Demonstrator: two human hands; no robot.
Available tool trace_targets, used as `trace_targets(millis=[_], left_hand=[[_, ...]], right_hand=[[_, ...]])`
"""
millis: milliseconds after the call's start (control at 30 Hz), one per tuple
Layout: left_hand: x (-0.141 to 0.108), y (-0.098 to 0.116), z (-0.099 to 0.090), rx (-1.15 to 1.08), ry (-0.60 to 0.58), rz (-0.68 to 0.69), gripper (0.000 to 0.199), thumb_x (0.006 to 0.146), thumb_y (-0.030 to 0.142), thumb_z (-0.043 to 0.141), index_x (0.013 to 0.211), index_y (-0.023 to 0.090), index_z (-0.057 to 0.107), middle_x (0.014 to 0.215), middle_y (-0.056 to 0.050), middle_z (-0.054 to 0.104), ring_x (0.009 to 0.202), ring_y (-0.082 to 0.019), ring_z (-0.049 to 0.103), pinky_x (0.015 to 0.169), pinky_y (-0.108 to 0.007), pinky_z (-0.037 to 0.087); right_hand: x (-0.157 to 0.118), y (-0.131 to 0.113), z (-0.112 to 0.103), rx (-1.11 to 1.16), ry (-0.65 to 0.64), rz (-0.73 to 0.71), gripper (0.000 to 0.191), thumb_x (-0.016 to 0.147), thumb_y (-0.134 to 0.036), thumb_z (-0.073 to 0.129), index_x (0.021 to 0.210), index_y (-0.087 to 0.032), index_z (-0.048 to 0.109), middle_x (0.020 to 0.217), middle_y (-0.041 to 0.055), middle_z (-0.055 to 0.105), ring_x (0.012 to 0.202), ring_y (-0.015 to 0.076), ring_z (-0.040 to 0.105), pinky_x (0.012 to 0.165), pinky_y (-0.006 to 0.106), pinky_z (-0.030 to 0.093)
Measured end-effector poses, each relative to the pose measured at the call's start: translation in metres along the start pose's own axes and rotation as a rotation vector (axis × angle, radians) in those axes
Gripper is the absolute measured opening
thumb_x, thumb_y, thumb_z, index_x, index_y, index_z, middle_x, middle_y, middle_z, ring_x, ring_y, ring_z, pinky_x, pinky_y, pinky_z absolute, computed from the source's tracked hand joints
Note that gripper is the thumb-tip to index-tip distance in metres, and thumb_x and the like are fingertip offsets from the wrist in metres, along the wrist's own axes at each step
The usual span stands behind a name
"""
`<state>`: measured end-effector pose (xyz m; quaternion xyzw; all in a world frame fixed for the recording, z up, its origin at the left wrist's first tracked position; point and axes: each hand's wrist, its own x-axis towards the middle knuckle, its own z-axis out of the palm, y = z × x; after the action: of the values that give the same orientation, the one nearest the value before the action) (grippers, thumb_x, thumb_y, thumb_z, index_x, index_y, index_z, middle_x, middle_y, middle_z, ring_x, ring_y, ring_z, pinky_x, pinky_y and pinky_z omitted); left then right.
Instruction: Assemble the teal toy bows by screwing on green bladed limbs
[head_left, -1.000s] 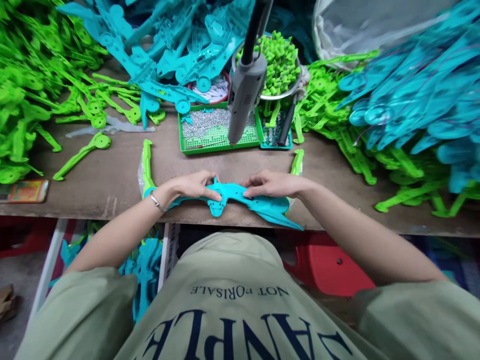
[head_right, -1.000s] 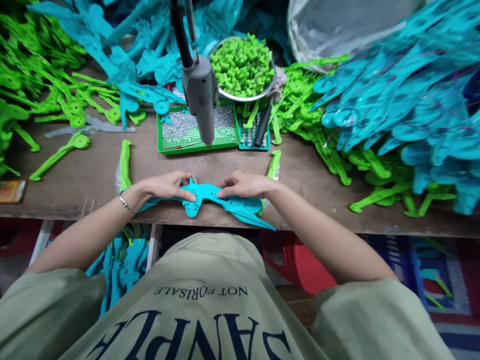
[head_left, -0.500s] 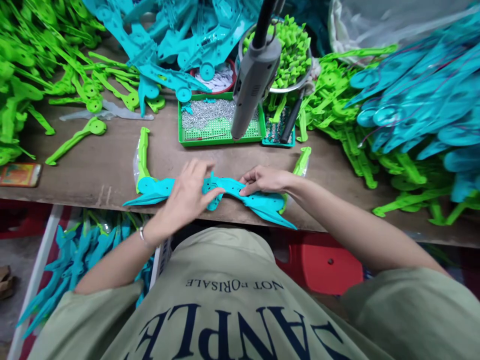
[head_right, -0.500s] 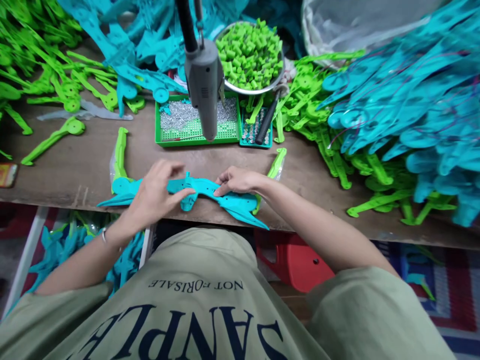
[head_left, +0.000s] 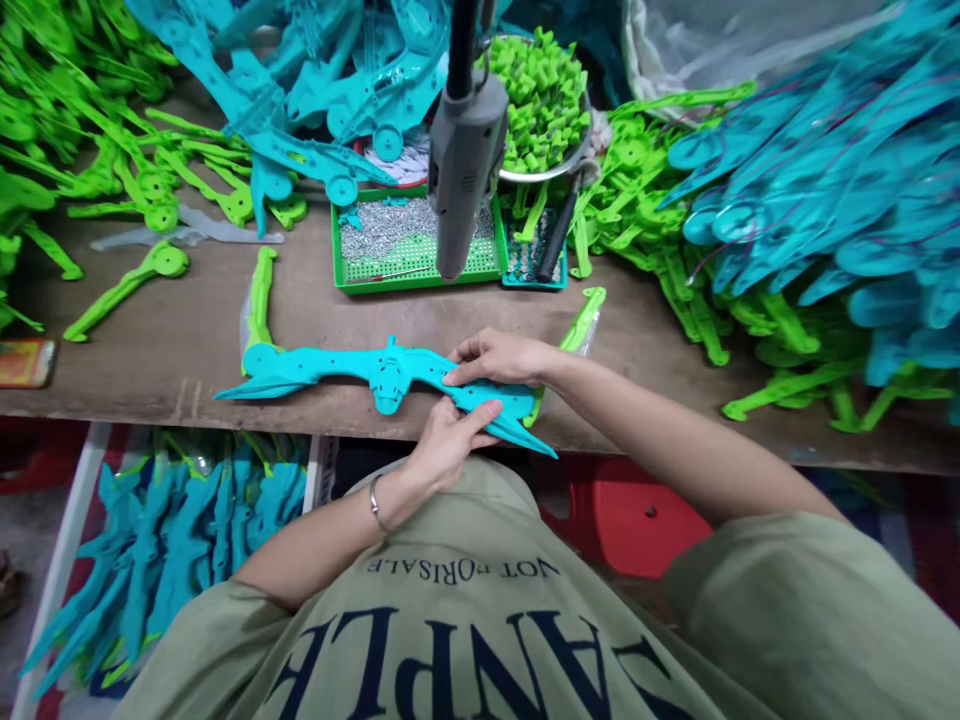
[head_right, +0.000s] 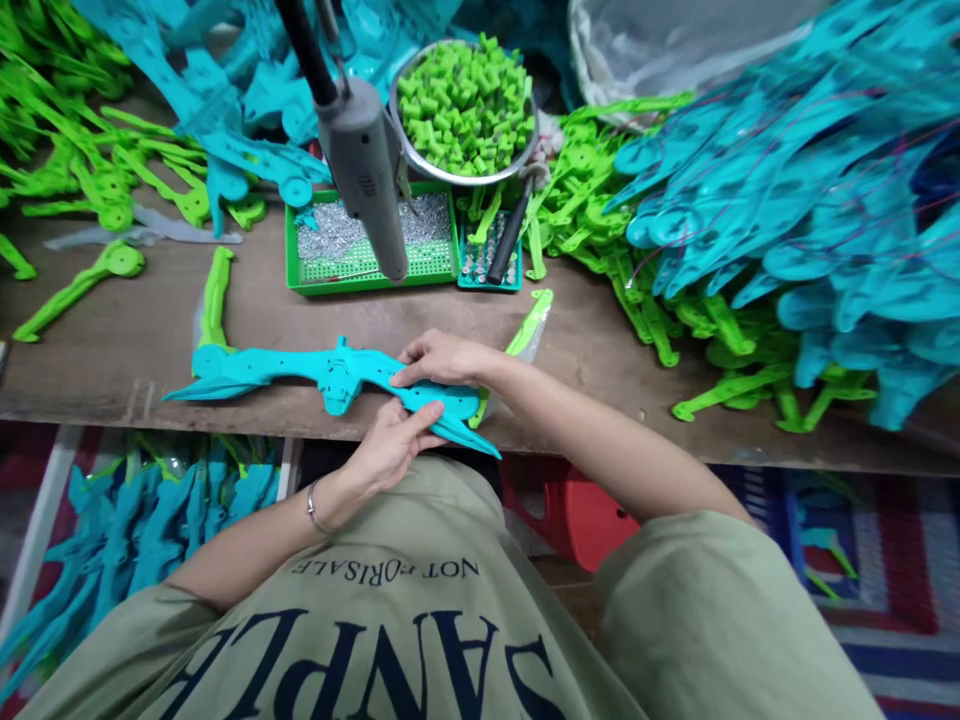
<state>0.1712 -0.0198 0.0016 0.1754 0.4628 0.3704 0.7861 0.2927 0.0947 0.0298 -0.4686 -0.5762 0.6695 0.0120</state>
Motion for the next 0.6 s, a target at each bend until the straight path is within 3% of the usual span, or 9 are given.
trace_targets(millis=[133, 267, 367, 467, 600], left_hand=[[-0.002, 0.008, -0.002, -0.003, 0.031, 0.015, 0.057, 0.061, 0.048, 0.096, 0.094, 0.014, 0.065, 0.086, -0.006, 0.076, 0.078, -0.023, 0.077, 0.072, -0.037, 0.066], [0.0, 0.013, -0.004, -0.023, 0.041, 0.036, 0.056, 0.06, 0.047, 0.097, 0.09, 0.014, 0.064, 0.079, -0.003, 0.075, 0.073, -0.021, 0.076, 0.07, -0.035, 0.066], [-0.001, 0.01, -0.003, -0.066, 0.061, 0.046, 0.057, 0.06, 0.047, 0.097, 0.091, 0.015, 0.063, 0.081, -0.001, 0.074, 0.077, -0.02, 0.076, 0.078, -0.038, 0.066], [-0.007, 0.001, 0.001, -0.104, 0.083, 0.011, 0.06, 0.057, 0.046, 0.099, 0.096, 0.015, 0.064, 0.088, -0.002, 0.075, 0.083, -0.02, 0.076, 0.083, -0.038, 0.064], [-0.015, -0.018, 0.014, -0.12, -0.082, -0.217, 0.064, 0.054, 0.049, 0.1, 0.097, 0.012, 0.069, 0.089, -0.007, 0.075, 0.085, -0.022, 0.076, 0.089, -0.041, 0.062]], right_hand=[[-0.017, -0.003, 0.002, -0.567, 0.084, -0.042, 0.059, 0.101, -0.062, 0.042, 0.098, -0.016, 0.079, 0.092, 0.0112, 0.077, 0.085, 0.0229, 0.069, 0.074, 0.032, 0.045], [-0.029, 0.001, 0.012, -0.925, 0.234, 0.013, 0.062, 0.106, -0.059, 0.027, 0.125, -0.022, 0.073, 0.102, 0.0161, 0.077, 0.093, 0.0316, 0.072, 0.076, 0.038, 0.046], [-0.027, 0.004, 0.016, -0.977, 0.297, -0.023, 0.06, 0.106, -0.059, 0.026, 0.128, -0.028, 0.073, 0.096, 0.0139, 0.078, 0.091, 0.0324, 0.073, 0.075, 0.04, 0.047], [-0.022, 0.003, 0.017, -0.918, 0.34, 0.014, 0.07, 0.105, -0.064, 0.024, 0.111, -0.023, 0.08, 0.094, 0.0167, 0.078, 0.09, 0.0322, 0.074, 0.075, 0.04, 0.049], [-0.018, -0.002, 0.023, -0.875, 0.352, 0.065, 0.083, 0.104, -0.067, 0.016, 0.096, -0.015, 0.082, 0.094, 0.0218, 0.078, 0.088, 0.0322, 0.075, 0.075, 0.041, 0.051]])
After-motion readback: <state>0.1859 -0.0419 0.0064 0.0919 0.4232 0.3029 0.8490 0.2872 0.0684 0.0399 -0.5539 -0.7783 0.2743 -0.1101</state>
